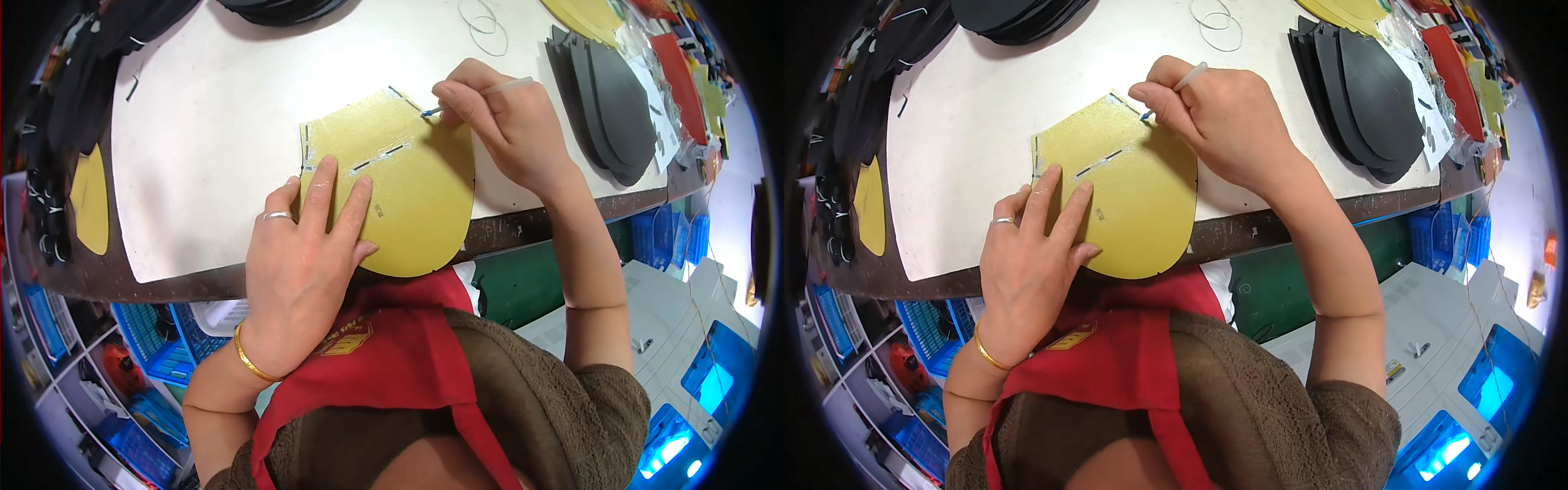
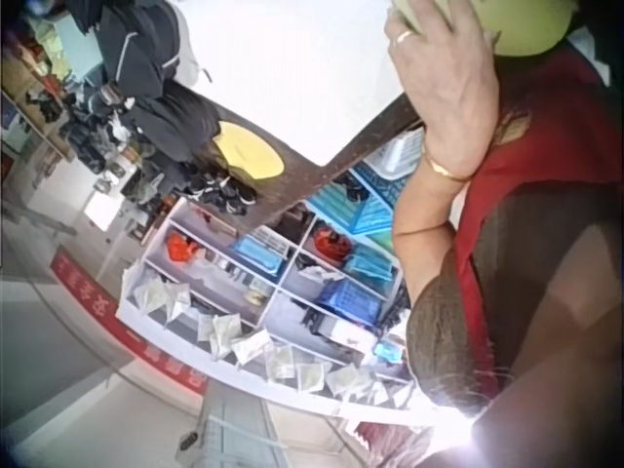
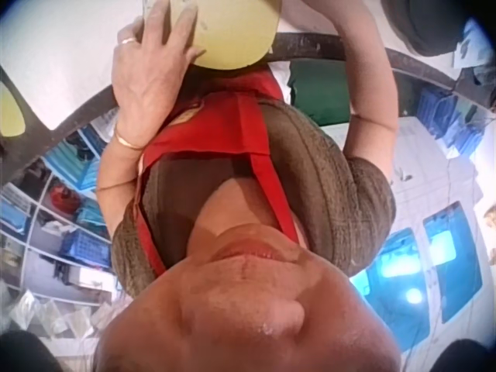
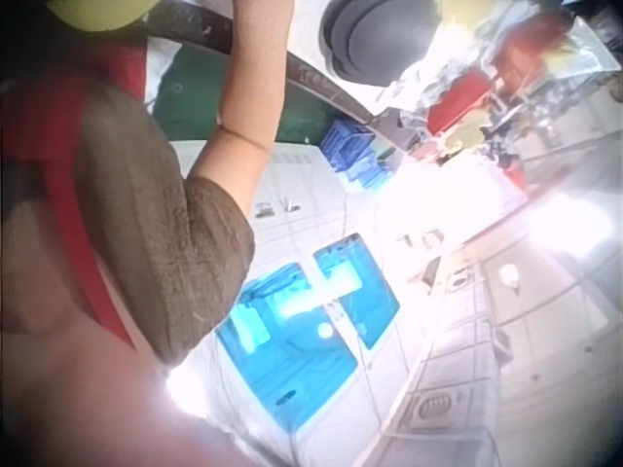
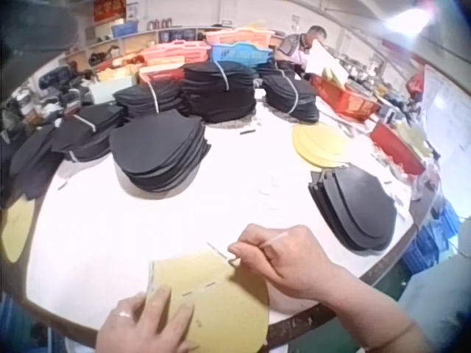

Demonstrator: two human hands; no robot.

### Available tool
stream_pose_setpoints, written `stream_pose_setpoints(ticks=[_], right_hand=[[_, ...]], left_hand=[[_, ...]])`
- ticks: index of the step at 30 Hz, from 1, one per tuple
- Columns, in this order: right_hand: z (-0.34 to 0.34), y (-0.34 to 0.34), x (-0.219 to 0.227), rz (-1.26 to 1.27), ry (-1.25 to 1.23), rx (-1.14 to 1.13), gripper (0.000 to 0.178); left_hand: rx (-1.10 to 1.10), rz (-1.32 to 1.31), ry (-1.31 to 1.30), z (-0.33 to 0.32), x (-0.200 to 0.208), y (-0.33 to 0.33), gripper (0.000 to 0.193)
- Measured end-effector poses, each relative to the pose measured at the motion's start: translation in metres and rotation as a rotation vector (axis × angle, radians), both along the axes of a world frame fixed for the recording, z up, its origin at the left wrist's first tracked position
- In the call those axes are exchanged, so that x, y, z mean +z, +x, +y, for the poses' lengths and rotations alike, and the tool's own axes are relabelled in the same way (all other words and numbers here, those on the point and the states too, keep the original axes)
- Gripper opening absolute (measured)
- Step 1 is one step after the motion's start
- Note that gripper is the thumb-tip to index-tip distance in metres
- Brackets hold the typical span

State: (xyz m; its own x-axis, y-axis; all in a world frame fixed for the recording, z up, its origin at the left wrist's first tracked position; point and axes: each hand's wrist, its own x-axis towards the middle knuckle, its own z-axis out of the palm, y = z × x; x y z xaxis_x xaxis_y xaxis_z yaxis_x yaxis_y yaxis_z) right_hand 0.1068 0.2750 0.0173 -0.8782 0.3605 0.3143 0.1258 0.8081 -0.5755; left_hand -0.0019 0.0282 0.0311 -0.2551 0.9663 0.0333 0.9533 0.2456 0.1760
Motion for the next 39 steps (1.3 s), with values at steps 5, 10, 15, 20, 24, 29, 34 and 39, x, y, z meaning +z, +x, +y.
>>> stream_pose_setpoints(ticks=[5,10,15,20,24,29,34,39], right_hand=[[-0.007,-0.003,0.0,0.149,0.006,-0.04,0.028],[-0.052,-0.02,-0.003,0.033,0.099,0.215,0.025],[-0.029,-0.009,0.013,-0.119,0.305,0.064,0.025],[-0.007,-0.006,0.019,0.024,-0.122,-0.132,0.027],[-0.01,0.0,0.012,-0.355,0.032,-0.14,0.03],[0.0,0.042,0.034,-0.135,-0.287,-0.085,0.025],[0.155,0.187,0.053,0.174,-0.225,-0.849,0.029],[0.19,0.239,0.045,-0.062,0.139,-1.022,0.034]], left_hand=[[0.01,-0.007,0.012,0.0,-0.001,0.001,0.068],[0.009,0.025,0.066,-0.001,-0.007,0.002,0.07],[0.007,-0.009,0.099,-0.002,-0.005,-0.001,0.068],[0.006,0.004,0.103,0.0,-0.004,0.0,0.067],[0.002,0.047,0.098,0.002,-0.007,0.002,0.068],[-0.096,-0.036,0.172,0.007,-0.009,-0.019,0.064],[-0.168,0.088,0.563,0.063,-0.002,-0.095,0.047],[0.064,0.266,0.34,0.12,-0.003,-0.162,0.054]])
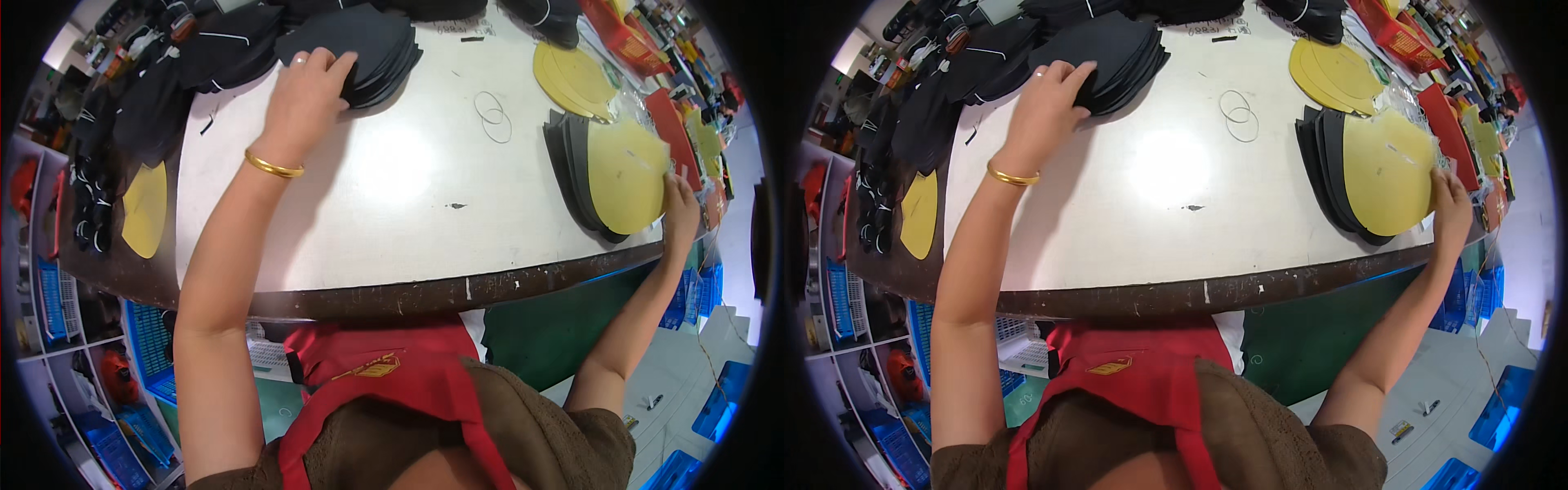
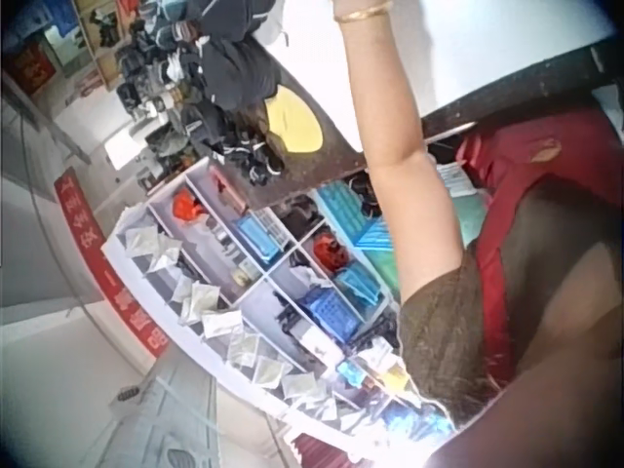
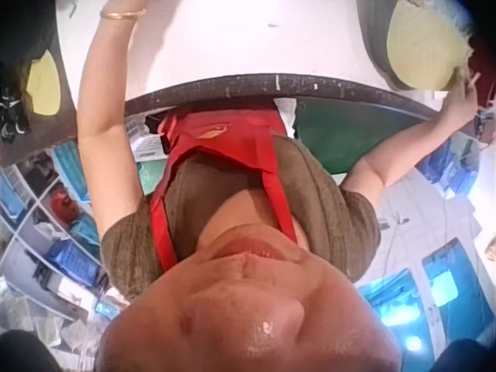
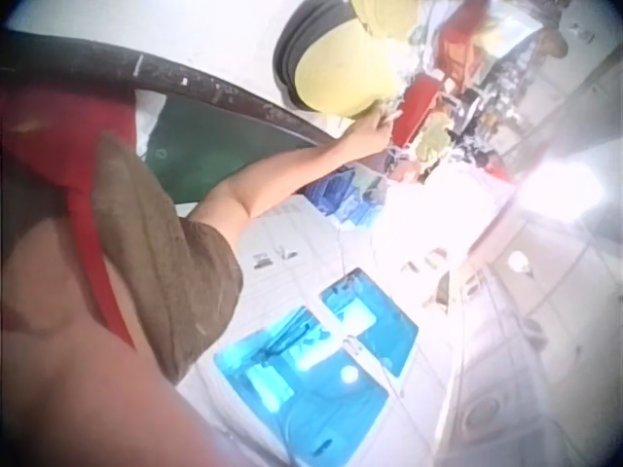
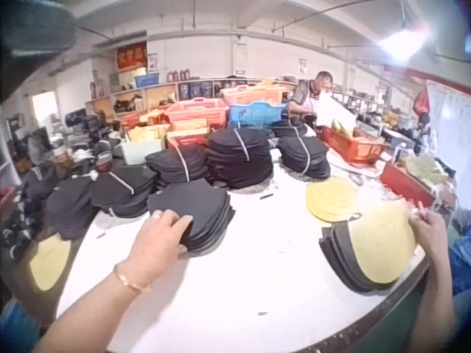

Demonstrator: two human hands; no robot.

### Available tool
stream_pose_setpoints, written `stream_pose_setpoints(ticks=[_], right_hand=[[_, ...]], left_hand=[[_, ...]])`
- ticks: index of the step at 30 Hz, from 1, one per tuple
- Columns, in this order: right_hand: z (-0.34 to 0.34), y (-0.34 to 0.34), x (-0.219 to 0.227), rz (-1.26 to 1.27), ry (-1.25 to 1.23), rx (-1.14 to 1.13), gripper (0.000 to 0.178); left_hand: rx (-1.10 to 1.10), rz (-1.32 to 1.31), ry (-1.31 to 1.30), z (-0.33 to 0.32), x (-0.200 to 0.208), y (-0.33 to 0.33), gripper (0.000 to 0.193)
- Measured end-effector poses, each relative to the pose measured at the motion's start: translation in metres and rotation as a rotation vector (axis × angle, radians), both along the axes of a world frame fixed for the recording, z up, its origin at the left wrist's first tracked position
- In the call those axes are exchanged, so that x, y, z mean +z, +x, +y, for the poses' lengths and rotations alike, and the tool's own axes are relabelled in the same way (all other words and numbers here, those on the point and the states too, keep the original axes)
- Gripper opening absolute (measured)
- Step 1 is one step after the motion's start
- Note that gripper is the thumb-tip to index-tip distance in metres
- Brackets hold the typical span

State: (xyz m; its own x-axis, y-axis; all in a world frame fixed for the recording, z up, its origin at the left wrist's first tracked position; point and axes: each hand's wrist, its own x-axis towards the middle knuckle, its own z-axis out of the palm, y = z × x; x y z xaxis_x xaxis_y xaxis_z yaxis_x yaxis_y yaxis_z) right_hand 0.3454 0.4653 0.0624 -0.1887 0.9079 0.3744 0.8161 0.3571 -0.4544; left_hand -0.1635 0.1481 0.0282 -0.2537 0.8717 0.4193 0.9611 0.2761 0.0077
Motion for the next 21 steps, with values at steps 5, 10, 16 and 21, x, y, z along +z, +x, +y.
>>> stream_pose_setpoints(ticks=[5,10,16,21], right_hand=[[-0.096,-0.047,0.011,0.41,0.141,0.084,0.029],[-0.171,-0.152,-0.014,0.654,-0.321,0.518,0.019],[-0.214,-0.212,-0.051,0.37,-0.644,0.808,0.021],[-0.227,-0.227,-0.057,0.122,-0.513,0.754,0.025]], left_hand=[[-0.458,-0.021,0.064,-0.035,0.002,0.063,0.023],[-0.551,-0.313,-0.181,-0.103,-0.001,0.184,0.028],[-0.452,-0.32,0.034,-0.134,-0.007,0.162,0.047],[-0.082,-0.392,-0.065,-0.14,-0.024,0.152,0.064]])
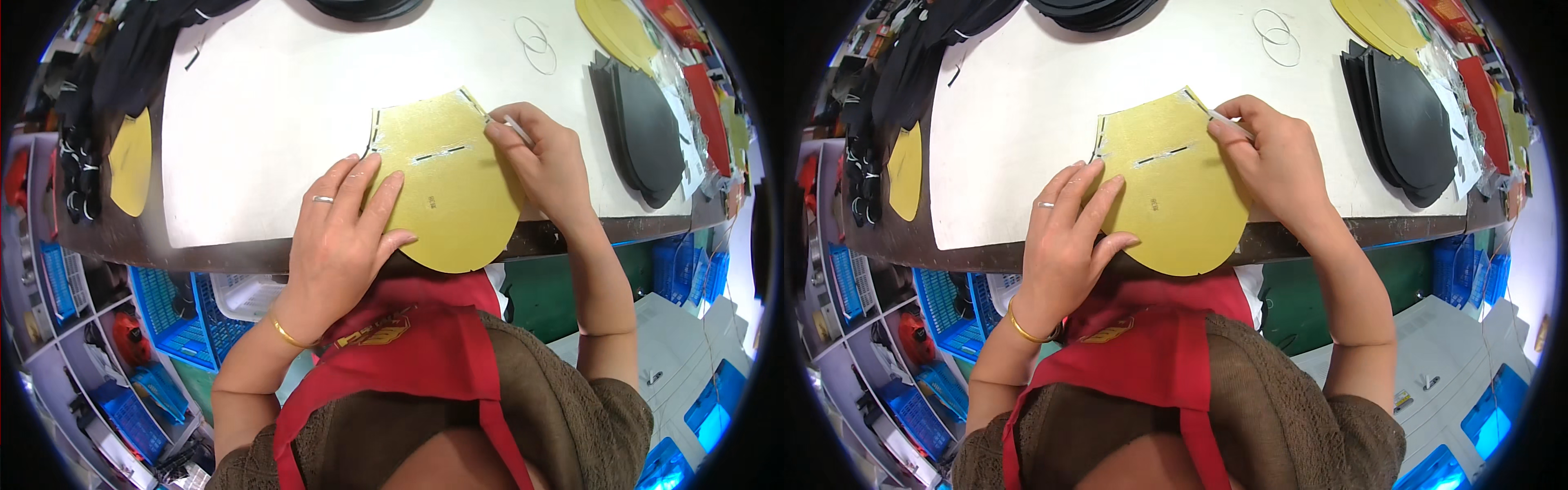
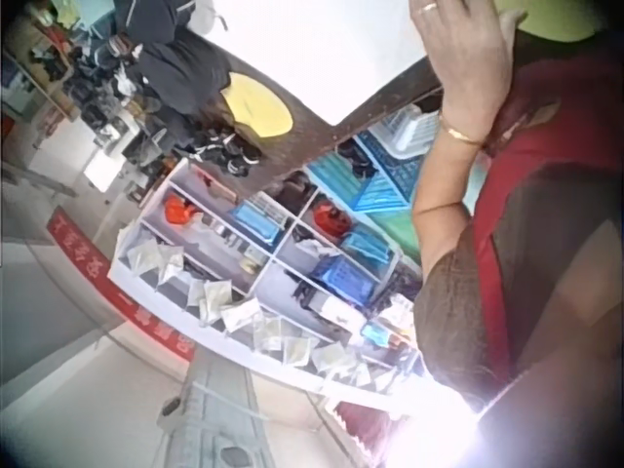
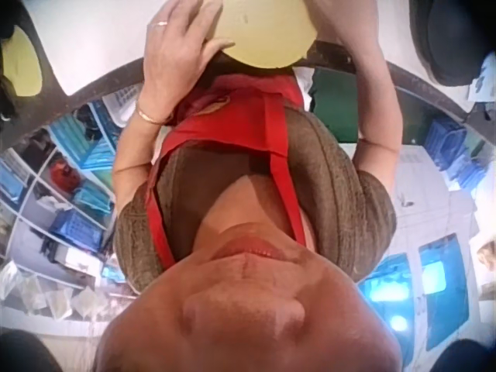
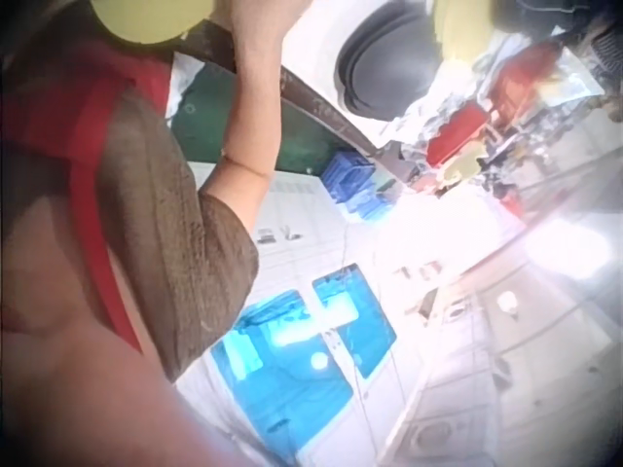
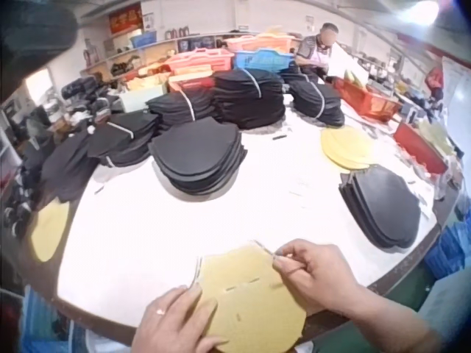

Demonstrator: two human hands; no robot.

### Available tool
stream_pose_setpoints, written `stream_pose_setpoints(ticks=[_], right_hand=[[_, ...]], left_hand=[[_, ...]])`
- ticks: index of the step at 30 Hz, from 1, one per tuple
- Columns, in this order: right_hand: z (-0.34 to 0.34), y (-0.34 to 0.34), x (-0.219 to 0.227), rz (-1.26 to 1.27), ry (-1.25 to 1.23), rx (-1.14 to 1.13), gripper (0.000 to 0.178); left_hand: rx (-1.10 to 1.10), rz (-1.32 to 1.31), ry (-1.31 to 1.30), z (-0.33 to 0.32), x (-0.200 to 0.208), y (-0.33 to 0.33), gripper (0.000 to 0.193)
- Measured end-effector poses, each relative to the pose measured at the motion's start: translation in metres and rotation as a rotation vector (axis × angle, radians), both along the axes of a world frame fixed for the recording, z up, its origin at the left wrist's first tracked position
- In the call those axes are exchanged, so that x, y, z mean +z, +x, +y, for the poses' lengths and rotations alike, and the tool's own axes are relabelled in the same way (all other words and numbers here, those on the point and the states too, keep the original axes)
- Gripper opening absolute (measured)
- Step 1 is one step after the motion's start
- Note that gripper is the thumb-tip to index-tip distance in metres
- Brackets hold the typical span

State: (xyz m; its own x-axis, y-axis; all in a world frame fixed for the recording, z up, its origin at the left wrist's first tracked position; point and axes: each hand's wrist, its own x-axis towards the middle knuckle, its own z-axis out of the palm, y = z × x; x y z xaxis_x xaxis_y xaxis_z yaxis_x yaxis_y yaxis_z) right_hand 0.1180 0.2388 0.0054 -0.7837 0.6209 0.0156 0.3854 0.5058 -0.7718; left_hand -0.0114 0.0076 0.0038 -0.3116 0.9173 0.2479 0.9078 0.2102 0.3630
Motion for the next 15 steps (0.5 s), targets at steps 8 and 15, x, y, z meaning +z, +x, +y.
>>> stream_pose_setpoints(ticks=[8,15], right_hand=[[-0.004,-0.002,0.004,-0.08,0.191,-0.036,0.023],[0.019,0.007,0.014,-0.146,0.062,-0.015,0.022]], left_hand=[[-0.026,0.007,0.008,0.003,-0.002,-0.001,0.063],[0.006,0.01,-0.086,0.005,0.004,0.002,0.068]])
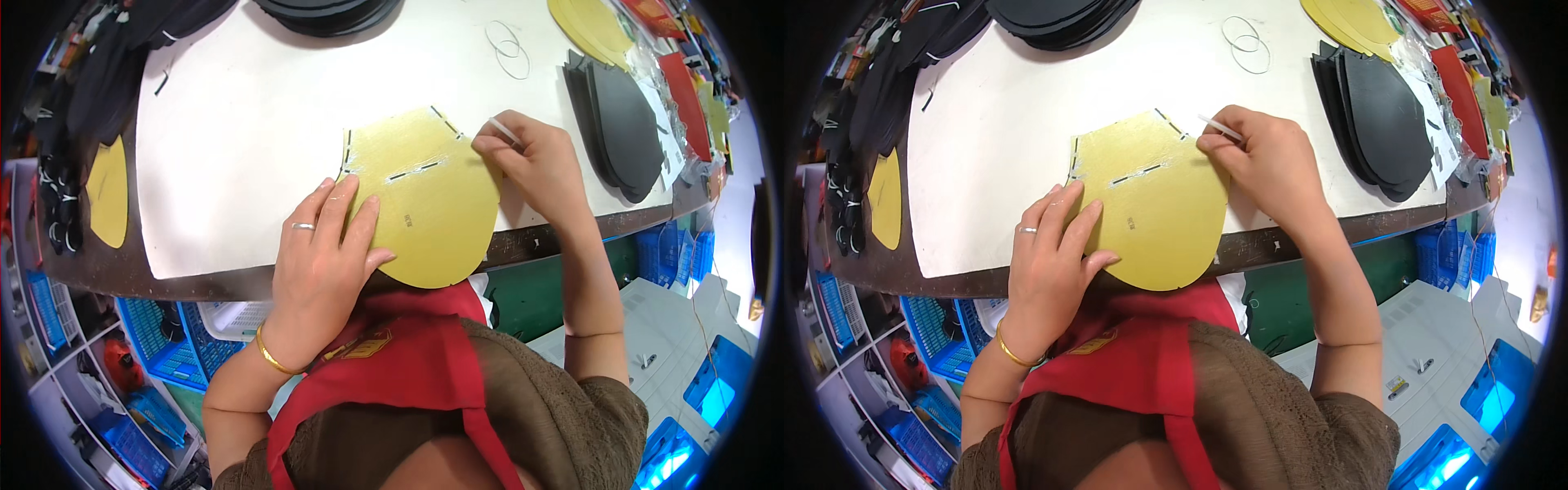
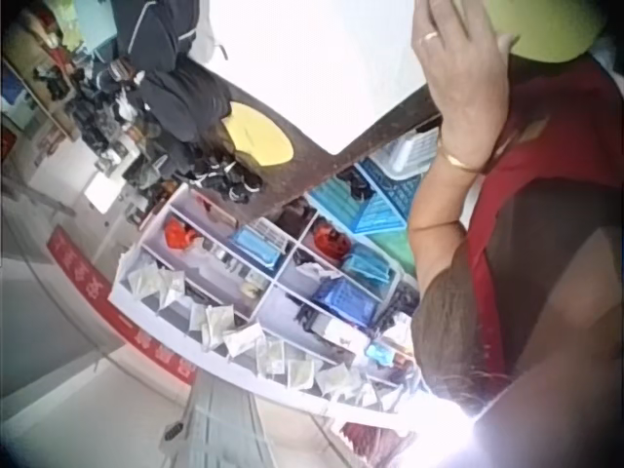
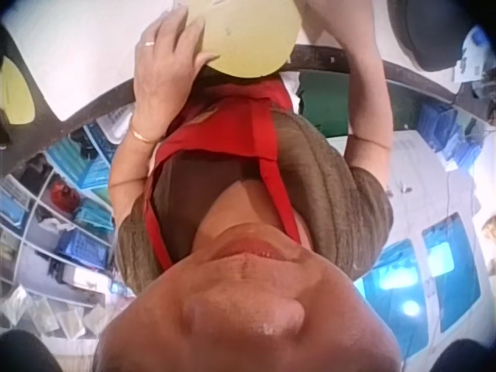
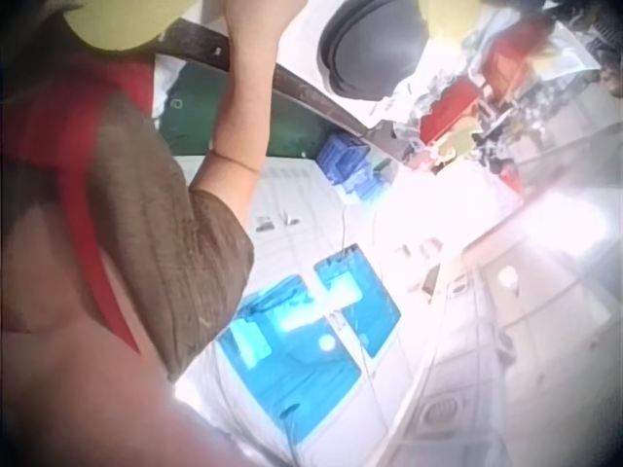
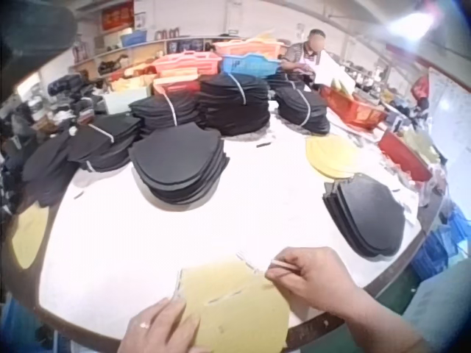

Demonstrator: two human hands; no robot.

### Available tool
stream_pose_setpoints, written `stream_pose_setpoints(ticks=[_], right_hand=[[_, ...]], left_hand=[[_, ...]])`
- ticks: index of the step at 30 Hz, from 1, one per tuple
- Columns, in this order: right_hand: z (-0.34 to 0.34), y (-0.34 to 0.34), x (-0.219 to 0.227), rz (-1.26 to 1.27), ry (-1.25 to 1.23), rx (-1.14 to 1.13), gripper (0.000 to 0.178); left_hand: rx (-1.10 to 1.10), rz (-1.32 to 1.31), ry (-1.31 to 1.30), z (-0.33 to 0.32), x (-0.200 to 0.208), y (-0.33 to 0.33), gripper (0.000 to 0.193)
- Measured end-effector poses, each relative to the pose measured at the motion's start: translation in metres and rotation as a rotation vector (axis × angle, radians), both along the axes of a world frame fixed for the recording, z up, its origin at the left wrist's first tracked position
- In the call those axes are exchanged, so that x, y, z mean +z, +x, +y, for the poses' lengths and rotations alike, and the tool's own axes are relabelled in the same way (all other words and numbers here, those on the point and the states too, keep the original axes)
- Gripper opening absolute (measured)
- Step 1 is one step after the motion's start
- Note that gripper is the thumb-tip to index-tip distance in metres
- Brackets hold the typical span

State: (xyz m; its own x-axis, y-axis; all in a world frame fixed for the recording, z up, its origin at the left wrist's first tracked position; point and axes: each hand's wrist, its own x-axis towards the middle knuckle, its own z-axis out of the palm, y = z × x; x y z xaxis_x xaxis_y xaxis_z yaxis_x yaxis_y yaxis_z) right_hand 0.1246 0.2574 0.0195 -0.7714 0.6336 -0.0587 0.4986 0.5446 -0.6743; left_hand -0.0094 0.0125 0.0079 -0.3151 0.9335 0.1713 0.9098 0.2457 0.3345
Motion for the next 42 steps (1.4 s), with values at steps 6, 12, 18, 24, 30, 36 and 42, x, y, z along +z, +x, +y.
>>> stream_pose_setpoints(ticks=[6,12,18,24,30,36,42], right_hand=[[-0.003,0.002,-0.004,-0.003,0.14,0.017,0.018],[0.006,-0.001,0.007,0.032,0.493,0.054,0.011],[-0.002,-0.043,0.023,0.294,0.433,0.506,0.016],[-0.029,-0.087,0.011,0.113,-0.052,0.55,0.033],[-0.034,-0.1,0.014,0.077,-0.007,0.557,0.034],[-0.027,-0.107,0.007,0.103,0.37,0.492,0.028],[-0.046,-0.086,0.015,0.123,0.099,0.575,0.021]], left_hand=[[-0.017,0.044,-0.024,0.001,0.002,0.002,0.068],[-0.016,0.056,-0.043,0.004,0.009,0.003,0.065],[-0.031,0.065,0.003,0.003,0.007,0.001,0.06],[-0.03,0.05,0.047,0.002,0.003,0.002,0.055],[-0.023,0.083,0.075,0.002,0.001,0.002,0.054],[-0.038,0.075,0.083,0.002,0.002,0.001,0.054],[-0.03,0.068,0.066,0.004,0.004,0.002,0.055]])
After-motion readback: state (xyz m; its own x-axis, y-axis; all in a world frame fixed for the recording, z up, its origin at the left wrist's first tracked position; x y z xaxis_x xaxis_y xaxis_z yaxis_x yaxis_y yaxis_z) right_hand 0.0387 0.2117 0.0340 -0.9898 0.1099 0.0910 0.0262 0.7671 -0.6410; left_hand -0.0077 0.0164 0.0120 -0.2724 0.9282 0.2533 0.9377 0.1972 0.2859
